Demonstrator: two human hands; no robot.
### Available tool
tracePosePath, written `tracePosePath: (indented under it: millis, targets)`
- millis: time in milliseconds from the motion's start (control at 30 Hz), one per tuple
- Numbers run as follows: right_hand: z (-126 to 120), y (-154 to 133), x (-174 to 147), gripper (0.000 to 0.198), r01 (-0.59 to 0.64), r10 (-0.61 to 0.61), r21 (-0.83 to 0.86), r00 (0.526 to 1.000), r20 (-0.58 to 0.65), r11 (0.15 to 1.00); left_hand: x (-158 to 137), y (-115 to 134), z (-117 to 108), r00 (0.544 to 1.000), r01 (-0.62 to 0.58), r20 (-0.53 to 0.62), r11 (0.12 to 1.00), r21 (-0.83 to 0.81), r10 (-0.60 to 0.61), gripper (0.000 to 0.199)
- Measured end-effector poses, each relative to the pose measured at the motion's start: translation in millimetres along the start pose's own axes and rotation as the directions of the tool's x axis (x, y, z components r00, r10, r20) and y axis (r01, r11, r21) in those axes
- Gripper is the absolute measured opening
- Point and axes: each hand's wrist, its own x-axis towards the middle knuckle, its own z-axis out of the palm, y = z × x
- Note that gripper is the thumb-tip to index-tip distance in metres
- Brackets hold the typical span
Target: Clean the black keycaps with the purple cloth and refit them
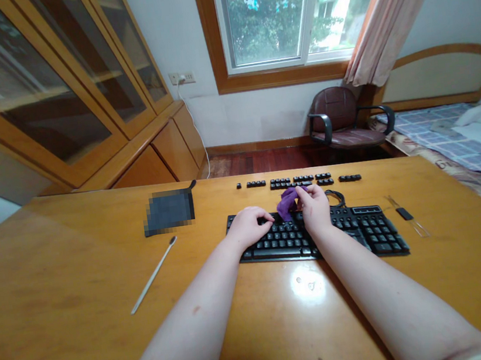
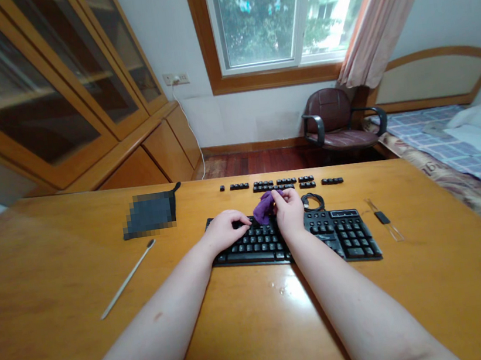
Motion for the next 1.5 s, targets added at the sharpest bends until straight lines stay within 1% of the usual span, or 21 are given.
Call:
tracePosePath:
  millis: [133,233,500,633,767,1100,1400,1500]
  targets:
    - [0.1,-1.0,-0.6,0.03,-0.001,0.001,-0.011,1.0,-0.001,1.0,-0.2,1.4,-1.1,1.0,-0.008,-0.003,1.0,-0.012,0.008,0.011]
    - [0.3,-2.6,-1.2,0.029,0.007,-0.007,-0.019,1.0,0.007,1.0,0.1,1.2,-0.7,1.0,0.004,0.002,1.0,0.002,-0.004,0.013]
    - [1.1,-0.5,-0.3,0.029,-0.001,0.001,-0.004,1.0,0.0,1.0,0.9,0.2,-0.6,1.0,-0.013,0.016,0.999,0.039,0.012,0.015]
    - [1.1,-0.7,-0.4,0.028,0.008,-0.008,-0.007,1.0,0.007,1.0,0.9,-0.3,-0.8,0.999,-0.043,0.03,0.995,0.091,0.041,0.018]
    - [0.8,-2.1,-0.8,0.029,0.009,-0.009,-0.008,1.0,0.01,1.0,1.2,-2.0,-0.2,0.998,-0.059,0.035,0.995,0.084,0.057,0.018]
    - [1.3,-3.5,-1.6,0.031,-0.006,0.007,-0.038,1.0,0.007,0.999,-0.4,1.4,0.1,1.0,-0.03,-0.001,0.998,0.06,0.03,0.01]
    - [-0.1,-1.8,-0.7,0.031,0.0,0.001,-0.03,1.0,0.013,1.0,-0.8,3.3,-2.2,0.999,0.034,-0.009,0.999,0.033,-0.034,0.013]
    - [0.4,-1.1,-0.2,0.031,-0.002,0.003,-0.021,1.0,0.011,1.0,-0.7,3.2,-2.3,1.0,0.018,0.005,0.999,0.045,-0.018,0.013]
